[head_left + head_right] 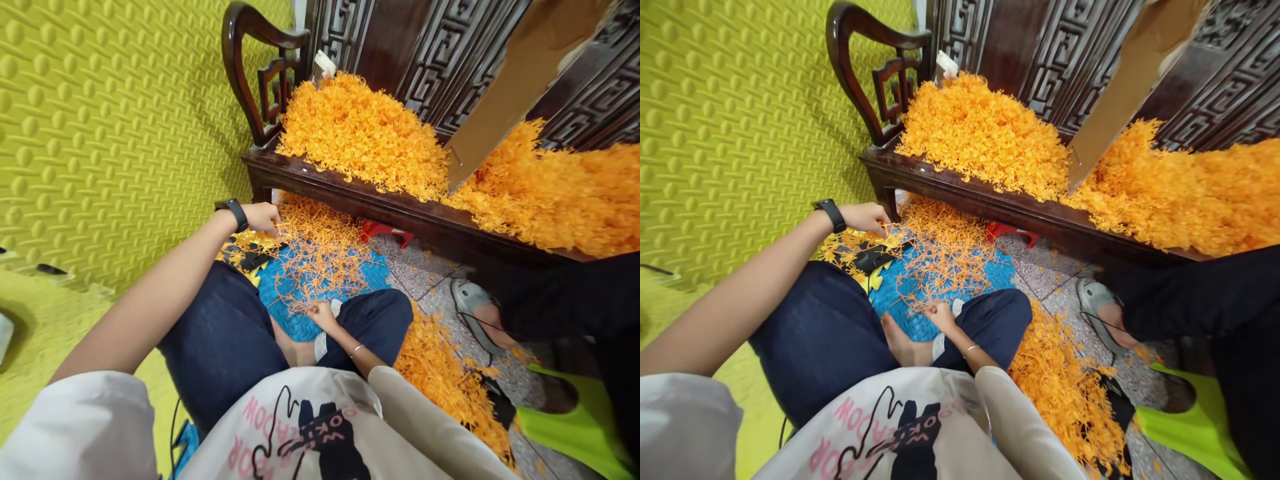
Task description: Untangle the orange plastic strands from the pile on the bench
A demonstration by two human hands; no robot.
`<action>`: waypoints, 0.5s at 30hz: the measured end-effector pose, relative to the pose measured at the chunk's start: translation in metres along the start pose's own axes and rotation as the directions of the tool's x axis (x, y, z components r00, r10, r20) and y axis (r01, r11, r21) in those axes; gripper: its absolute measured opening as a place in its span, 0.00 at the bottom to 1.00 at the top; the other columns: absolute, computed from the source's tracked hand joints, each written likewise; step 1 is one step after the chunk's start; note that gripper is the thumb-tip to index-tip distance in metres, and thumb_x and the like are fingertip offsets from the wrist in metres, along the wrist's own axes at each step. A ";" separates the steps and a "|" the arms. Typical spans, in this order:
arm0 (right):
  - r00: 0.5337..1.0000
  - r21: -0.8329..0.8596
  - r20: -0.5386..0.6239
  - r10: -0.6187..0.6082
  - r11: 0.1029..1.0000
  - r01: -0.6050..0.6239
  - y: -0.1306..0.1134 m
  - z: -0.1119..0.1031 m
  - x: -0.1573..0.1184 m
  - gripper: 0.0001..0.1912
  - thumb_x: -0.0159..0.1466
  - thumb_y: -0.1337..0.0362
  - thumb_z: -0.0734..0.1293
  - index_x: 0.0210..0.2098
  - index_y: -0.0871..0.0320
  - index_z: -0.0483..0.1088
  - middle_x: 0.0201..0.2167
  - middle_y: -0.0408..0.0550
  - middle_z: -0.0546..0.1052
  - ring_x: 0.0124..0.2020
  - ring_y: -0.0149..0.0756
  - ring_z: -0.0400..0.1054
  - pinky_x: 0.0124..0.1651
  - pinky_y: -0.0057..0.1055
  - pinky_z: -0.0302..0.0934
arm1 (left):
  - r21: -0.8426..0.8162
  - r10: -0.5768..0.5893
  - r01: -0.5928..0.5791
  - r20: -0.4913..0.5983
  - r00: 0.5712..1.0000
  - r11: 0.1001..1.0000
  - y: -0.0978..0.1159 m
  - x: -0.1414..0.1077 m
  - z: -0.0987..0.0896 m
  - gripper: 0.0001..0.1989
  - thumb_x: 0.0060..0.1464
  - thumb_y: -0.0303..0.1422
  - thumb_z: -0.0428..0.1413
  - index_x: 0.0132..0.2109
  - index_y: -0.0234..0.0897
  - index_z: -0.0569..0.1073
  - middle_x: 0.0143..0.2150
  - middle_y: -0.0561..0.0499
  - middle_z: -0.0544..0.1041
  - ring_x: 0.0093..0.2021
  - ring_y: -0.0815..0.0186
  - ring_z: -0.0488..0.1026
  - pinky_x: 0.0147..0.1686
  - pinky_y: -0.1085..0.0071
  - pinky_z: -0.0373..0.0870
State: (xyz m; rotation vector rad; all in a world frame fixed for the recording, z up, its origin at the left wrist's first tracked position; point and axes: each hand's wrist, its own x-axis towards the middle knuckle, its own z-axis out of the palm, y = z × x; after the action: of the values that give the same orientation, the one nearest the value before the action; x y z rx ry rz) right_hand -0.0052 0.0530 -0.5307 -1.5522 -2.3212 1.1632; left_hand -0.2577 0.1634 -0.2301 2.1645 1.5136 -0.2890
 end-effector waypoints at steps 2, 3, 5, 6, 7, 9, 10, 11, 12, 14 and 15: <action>0.996 -0.036 -0.081 -0.045 0.998 0.042 -0.013 -0.003 0.010 0.13 0.64 0.61 0.59 0.41 0.64 0.66 0.34 0.46 0.71 0.33 0.28 0.67 0.37 0.31 0.64 | 0.002 -0.011 0.011 0.001 1.000 1.000 0.000 -0.003 0.000 0.15 0.41 0.38 0.55 0.36 0.35 0.78 0.30 0.50 0.77 0.32 0.66 0.69 0.36 0.74 0.62; 0.991 -0.057 -0.109 -0.077 0.996 0.071 -0.020 -0.005 0.018 0.13 0.64 0.61 0.58 0.41 0.64 0.66 0.34 0.46 0.71 0.34 0.29 0.67 0.39 0.32 0.64 | 0.001 -0.016 0.016 0.001 1.000 1.000 0.000 -0.004 0.001 0.15 0.41 0.37 0.55 0.36 0.35 0.78 0.30 0.50 0.77 0.32 0.66 0.69 0.36 0.74 0.62; 0.979 -0.101 -0.122 -0.161 0.984 0.149 -0.032 -0.007 0.034 0.12 0.64 0.62 0.58 0.42 0.63 0.66 0.38 0.48 0.71 0.39 0.31 0.66 0.43 0.35 0.63 | -0.003 -0.026 0.026 -0.002 1.000 1.000 0.000 -0.007 0.002 0.14 0.41 0.37 0.55 0.35 0.34 0.78 0.30 0.50 0.77 0.32 0.66 0.69 0.36 0.74 0.62; 0.972 -0.121 -0.106 -0.209 0.973 0.196 -0.038 -0.007 0.043 0.11 0.64 0.62 0.58 0.42 0.63 0.66 0.40 0.48 0.70 0.41 0.32 0.66 0.45 0.37 0.62 | -0.006 -0.030 0.030 -0.004 1.000 1.000 0.000 -0.008 0.002 0.14 0.41 0.36 0.55 0.35 0.34 0.78 0.30 0.50 0.77 0.32 0.66 0.69 0.36 0.74 0.62; 0.964 -0.140 -0.081 -0.253 0.961 0.240 -0.042 -0.006 0.052 0.11 0.64 0.62 0.59 0.42 0.62 0.66 0.41 0.49 0.70 0.43 0.33 0.65 0.47 0.38 0.61 | -0.009 -0.034 0.034 -0.009 0.999 0.999 -0.001 -0.009 0.003 0.13 0.41 0.36 0.55 0.34 0.34 0.78 0.29 0.50 0.77 0.32 0.66 0.69 0.36 0.75 0.62; 0.948 -0.171 -0.020 -0.319 0.935 0.311 -0.049 -0.002 0.065 0.11 0.63 0.62 0.60 0.41 0.61 0.67 0.43 0.49 0.69 0.45 0.33 0.64 0.49 0.38 0.60 | -0.016 -0.039 0.039 -0.020 0.999 0.999 -0.002 -0.011 0.004 0.12 0.41 0.35 0.56 0.33 0.34 0.78 0.28 0.51 0.76 0.31 0.67 0.69 0.35 0.75 0.62; 0.941 -0.184 0.006 -0.340 0.924 0.335 -0.051 0.001 0.069 0.11 0.63 0.62 0.60 0.40 0.61 0.67 0.43 0.49 0.70 0.44 0.33 0.64 0.49 0.38 0.60 | -0.019 -0.040 0.039 -0.027 0.999 0.999 -0.002 -0.012 0.005 0.12 0.41 0.35 0.56 0.33 0.34 0.77 0.27 0.51 0.76 0.30 0.67 0.69 0.35 0.76 0.62; 0.936 -0.194 0.023 -0.352 0.917 0.350 -0.053 0.004 0.072 0.11 0.63 0.61 0.60 0.40 0.61 0.67 0.43 0.49 0.69 0.44 0.33 0.64 0.49 0.38 0.60 | -0.022 -0.039 0.039 -0.035 0.999 0.999 -0.003 -0.013 0.005 0.11 0.41 0.34 0.56 0.32 0.34 0.77 0.27 0.52 0.76 0.30 0.68 0.68 0.35 0.76 0.62; 0.933 -0.201 0.030 -0.359 0.912 0.358 -0.053 0.007 0.072 0.11 0.63 0.61 0.60 0.41 0.61 0.67 0.43 0.49 0.69 0.44 0.33 0.64 0.48 0.39 0.60 | -0.025 -0.037 0.036 -0.044 0.998 0.999 -0.003 -0.014 0.006 0.10 0.40 0.34 0.56 0.32 0.34 0.77 0.26 0.52 0.76 0.29 0.68 0.68 0.34 0.76 0.62; 0.932 -0.205 0.021 -0.361 0.911 0.357 -0.053 0.012 0.069 0.12 0.63 0.61 0.60 0.41 0.61 0.67 0.43 0.49 0.69 0.44 0.34 0.64 0.49 0.39 0.59 | -0.031 -0.028 0.026 -0.063 0.998 0.999 -0.003 -0.015 0.007 0.08 0.40 0.33 0.57 0.29 0.34 0.77 0.24 0.52 0.75 0.28 0.68 0.68 0.33 0.76 0.62; 0.934 -0.202 0.006 -0.357 0.914 0.351 -0.053 0.013 0.066 0.11 0.63 0.61 0.60 0.41 0.61 0.67 0.43 0.49 0.69 0.45 0.34 0.64 0.49 0.39 0.58 | -0.035 -0.020 0.017 -0.075 0.997 0.999 -0.003 -0.015 0.007 0.08 0.39 0.32 0.57 0.28 0.33 0.77 0.24 0.52 0.75 0.27 0.69 0.68 0.32 0.76 0.62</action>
State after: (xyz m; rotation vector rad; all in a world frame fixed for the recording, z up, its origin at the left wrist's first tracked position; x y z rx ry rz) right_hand -0.0814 0.0910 -0.5256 -1.1154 -2.6210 0.8347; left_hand -0.2656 0.1480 -0.2306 2.1581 1.5688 -0.1876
